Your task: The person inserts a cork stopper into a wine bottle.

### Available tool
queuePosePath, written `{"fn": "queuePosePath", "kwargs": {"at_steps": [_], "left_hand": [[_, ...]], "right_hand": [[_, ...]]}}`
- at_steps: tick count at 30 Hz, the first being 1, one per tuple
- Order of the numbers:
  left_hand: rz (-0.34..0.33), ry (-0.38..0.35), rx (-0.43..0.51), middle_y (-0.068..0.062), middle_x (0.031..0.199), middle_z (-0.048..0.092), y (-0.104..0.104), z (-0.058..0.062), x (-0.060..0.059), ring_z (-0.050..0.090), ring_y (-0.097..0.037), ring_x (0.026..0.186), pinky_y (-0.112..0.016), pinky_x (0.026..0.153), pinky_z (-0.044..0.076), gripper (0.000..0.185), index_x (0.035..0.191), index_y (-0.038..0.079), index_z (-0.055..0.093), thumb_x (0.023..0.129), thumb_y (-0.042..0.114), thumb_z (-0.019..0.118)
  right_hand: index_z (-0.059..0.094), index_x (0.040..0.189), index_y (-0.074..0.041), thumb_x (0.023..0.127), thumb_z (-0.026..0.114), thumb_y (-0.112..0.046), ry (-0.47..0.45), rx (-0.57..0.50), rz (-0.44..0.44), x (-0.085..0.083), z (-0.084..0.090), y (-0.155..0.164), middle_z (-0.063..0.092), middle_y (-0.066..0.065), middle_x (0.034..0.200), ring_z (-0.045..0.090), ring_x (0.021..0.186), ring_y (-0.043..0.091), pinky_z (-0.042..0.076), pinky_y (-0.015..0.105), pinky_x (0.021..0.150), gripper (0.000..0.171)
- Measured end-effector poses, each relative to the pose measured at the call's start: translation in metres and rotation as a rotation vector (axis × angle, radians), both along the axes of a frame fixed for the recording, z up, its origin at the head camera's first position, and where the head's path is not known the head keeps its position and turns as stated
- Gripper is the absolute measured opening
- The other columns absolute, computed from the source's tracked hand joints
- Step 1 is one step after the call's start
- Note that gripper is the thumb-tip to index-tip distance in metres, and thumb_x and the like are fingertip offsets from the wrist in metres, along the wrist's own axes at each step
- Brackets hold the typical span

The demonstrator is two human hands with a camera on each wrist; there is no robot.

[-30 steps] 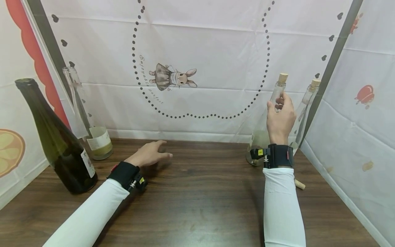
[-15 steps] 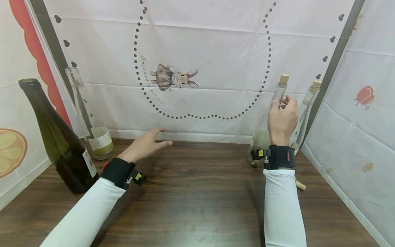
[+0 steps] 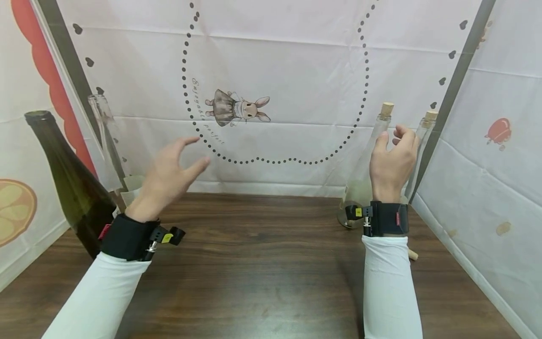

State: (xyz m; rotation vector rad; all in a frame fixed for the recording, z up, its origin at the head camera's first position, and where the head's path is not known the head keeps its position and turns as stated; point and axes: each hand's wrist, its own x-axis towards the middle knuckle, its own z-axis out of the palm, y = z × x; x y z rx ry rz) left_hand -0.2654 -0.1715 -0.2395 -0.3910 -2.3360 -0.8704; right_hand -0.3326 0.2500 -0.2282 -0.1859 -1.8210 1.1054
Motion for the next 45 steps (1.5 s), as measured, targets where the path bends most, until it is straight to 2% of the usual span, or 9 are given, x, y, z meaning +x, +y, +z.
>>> {"fn": "queuePosePath", "kwargs": {"at_steps": [6, 11, 15, 19, 25, 34, 39, 42, 45], "left_hand": [[0.112, 0.127, 0.080, -0.021, 0.149, 0.059, -0.006, 0.016, 0.022, 0.051, -0.044, 0.139, -0.059, 0.113, 0.040, 0.054, 0.148, 0.000, 0.058, 0.101, 0.025, 0.072], [0.183, 0.310, 0.159, -0.019, 0.145, 0.062, -0.011, 0.024, 0.031, 0.053, -0.039, 0.139, -0.054, 0.116, 0.038, 0.048, 0.140, -0.001, 0.064, 0.098, 0.019, 0.073], [0.272, 0.457, 0.253, -0.014, 0.146, 0.063, -0.020, 0.033, 0.041, 0.049, -0.028, 0.144, -0.042, 0.122, 0.029, 0.042, 0.134, 0.001, 0.069, 0.096, 0.018, 0.073], [0.366, 0.534, 0.343, -0.010, 0.153, 0.058, -0.032, 0.042, 0.052, 0.040, -0.020, 0.150, -0.036, 0.124, 0.019, 0.048, 0.138, 0.001, 0.067, 0.096, 0.023, 0.066], [0.392, 0.517, 0.449, -0.008, 0.166, 0.040, -0.041, 0.047, 0.061, 0.028, -0.017, 0.154, -0.036, 0.123, 0.018, 0.064, 0.151, 0.003, 0.054, 0.094, 0.032, 0.061], [0.430, 0.604, 0.501, -0.005, 0.159, 0.048, -0.044, 0.052, 0.067, 0.033, -0.015, 0.147, -0.036, 0.120, 0.023, 0.055, 0.141, 0.006, 0.061, 0.090, 0.025, 0.061], [0.443, 0.585, 0.514, -0.005, 0.157, 0.049, -0.055, 0.050, 0.064, 0.031, -0.014, 0.150, -0.033, 0.121, 0.018, 0.057, 0.143, 0.005, 0.058, 0.090, 0.025, 0.059], [0.461, 0.562, 0.515, -0.004, 0.155, 0.049, -0.063, 0.048, 0.059, 0.034, -0.012, 0.148, -0.032, 0.120, 0.021, 0.061, 0.147, 0.005, 0.053, 0.090, 0.026, 0.058], [0.496, 0.492, 0.534, -0.001, 0.157, 0.045, -0.070, 0.045, 0.054, 0.037, -0.010, 0.143, -0.032, 0.117, 0.026, 0.066, 0.154, 0.008, 0.045, 0.092, 0.027, 0.058]], "right_hand": [[0.060, 0.140, -0.003, 0.109, 0.051, -0.026, 0.013, 0.020, 0.007, 0.003, 0.001, -0.002, 0.060, 0.011, 0.136, 0.058, 0.125, 0.023, 0.042, 0.026, 0.099, 0.040], [0.060, 0.139, -0.003, 0.109, 0.050, -0.027, 0.008, 0.031, 0.006, 0.003, 0.000, -0.003, 0.060, 0.012, 0.135, 0.057, 0.125, 0.026, 0.041, 0.029, 0.100, 0.040], [0.060, 0.140, -0.003, 0.110, 0.049, -0.028, 0.002, 0.034, 0.009, 0.003, -0.001, -0.003, 0.060, 0.013, 0.136, 0.057, 0.126, 0.026, 0.040, 0.029, 0.101, 0.041], [0.060, 0.141, -0.003, 0.110, 0.050, -0.028, 0.002, 0.034, 0.004, 0.002, 0.000, -0.003, 0.061, 0.013, 0.136, 0.057, 0.126, 0.026, 0.041, 0.030, 0.102, 0.041], [0.061, 0.139, -0.002, 0.110, 0.051, -0.029, -0.007, 0.044, 0.007, 0.003, -0.001, -0.003, 0.061, 0.014, 0.135, 0.059, 0.124, 0.026, 0.042, 0.033, 0.103, 0.041], [0.062, 0.137, -0.001, 0.109, 0.052, -0.027, -0.011, 0.048, 0.020, 0.003, -0.003, -0.005, 0.062, 0.014, 0.134, 0.059, 0.122, 0.027, 0.043, 0.035, 0.103, 0.040], [0.063, 0.137, -0.001, 0.109, 0.051, -0.028, -0.008, 0.049, 0.025, 0.004, -0.003, -0.004, 0.062, 0.014, 0.134, 0.059, 0.122, 0.026, 0.042, 0.033, 0.102, 0.040], [0.063, 0.137, -0.001, 0.109, 0.051, -0.028, -0.009, 0.053, 0.023, 0.004, -0.004, -0.003, 0.062, 0.015, 0.133, 0.059, 0.122, 0.026, 0.042, 0.033, 0.101, 0.040], [0.063, 0.137, -0.001, 0.109, 0.050, -0.028, -0.016, 0.053, 0.021, 0.003, -0.005, -0.002, 0.061, 0.015, 0.133, 0.058, 0.121, 0.026, 0.042, 0.034, 0.101, 0.041]]}}
